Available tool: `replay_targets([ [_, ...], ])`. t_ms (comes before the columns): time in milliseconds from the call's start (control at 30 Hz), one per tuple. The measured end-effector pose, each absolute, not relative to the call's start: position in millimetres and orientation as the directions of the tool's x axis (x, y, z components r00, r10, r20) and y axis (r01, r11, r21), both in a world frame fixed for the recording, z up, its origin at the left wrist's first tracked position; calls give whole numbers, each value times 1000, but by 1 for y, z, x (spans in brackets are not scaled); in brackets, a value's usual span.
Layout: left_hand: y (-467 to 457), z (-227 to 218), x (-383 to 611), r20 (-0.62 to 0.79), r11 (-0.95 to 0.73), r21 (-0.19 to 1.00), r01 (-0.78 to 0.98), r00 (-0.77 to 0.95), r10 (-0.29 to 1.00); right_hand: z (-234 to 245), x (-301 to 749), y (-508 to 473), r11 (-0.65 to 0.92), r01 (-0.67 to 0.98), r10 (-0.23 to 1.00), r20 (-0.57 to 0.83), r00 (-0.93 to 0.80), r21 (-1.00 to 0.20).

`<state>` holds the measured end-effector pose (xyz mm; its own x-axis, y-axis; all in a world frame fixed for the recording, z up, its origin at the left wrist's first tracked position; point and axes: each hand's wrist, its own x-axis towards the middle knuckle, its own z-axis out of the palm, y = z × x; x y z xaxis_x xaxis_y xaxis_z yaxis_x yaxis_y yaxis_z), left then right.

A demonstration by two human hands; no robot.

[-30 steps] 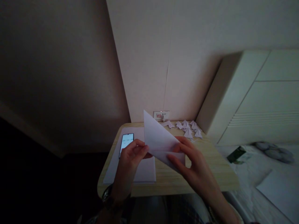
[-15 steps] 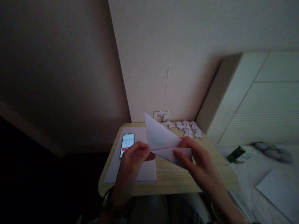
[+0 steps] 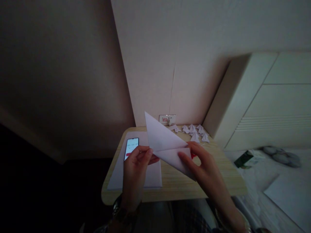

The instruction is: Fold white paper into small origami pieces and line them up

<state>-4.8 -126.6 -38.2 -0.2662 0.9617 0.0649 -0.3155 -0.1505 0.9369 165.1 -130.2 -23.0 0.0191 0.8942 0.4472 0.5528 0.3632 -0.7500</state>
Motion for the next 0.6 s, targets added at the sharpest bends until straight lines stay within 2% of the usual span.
replay_targets([
  [100,-126,-38,-4,76,-175,926,-335,-288,955,-19,166,-131,359,562,893,449,25,-746],
  [300,-129,-34,0,45,-168,904,-392,-303,952,-15,166,-130,306,500,911,402,93,-810],
  [467,-129,-37,1,48,-155,896,-417,-256,966,-15,168,-129,311,386,910,390,143,-868],
  [600,-127,-39,-1,40,-113,920,-376,-196,980,-16,173,-127,290,388,922,365,132,-874],
])
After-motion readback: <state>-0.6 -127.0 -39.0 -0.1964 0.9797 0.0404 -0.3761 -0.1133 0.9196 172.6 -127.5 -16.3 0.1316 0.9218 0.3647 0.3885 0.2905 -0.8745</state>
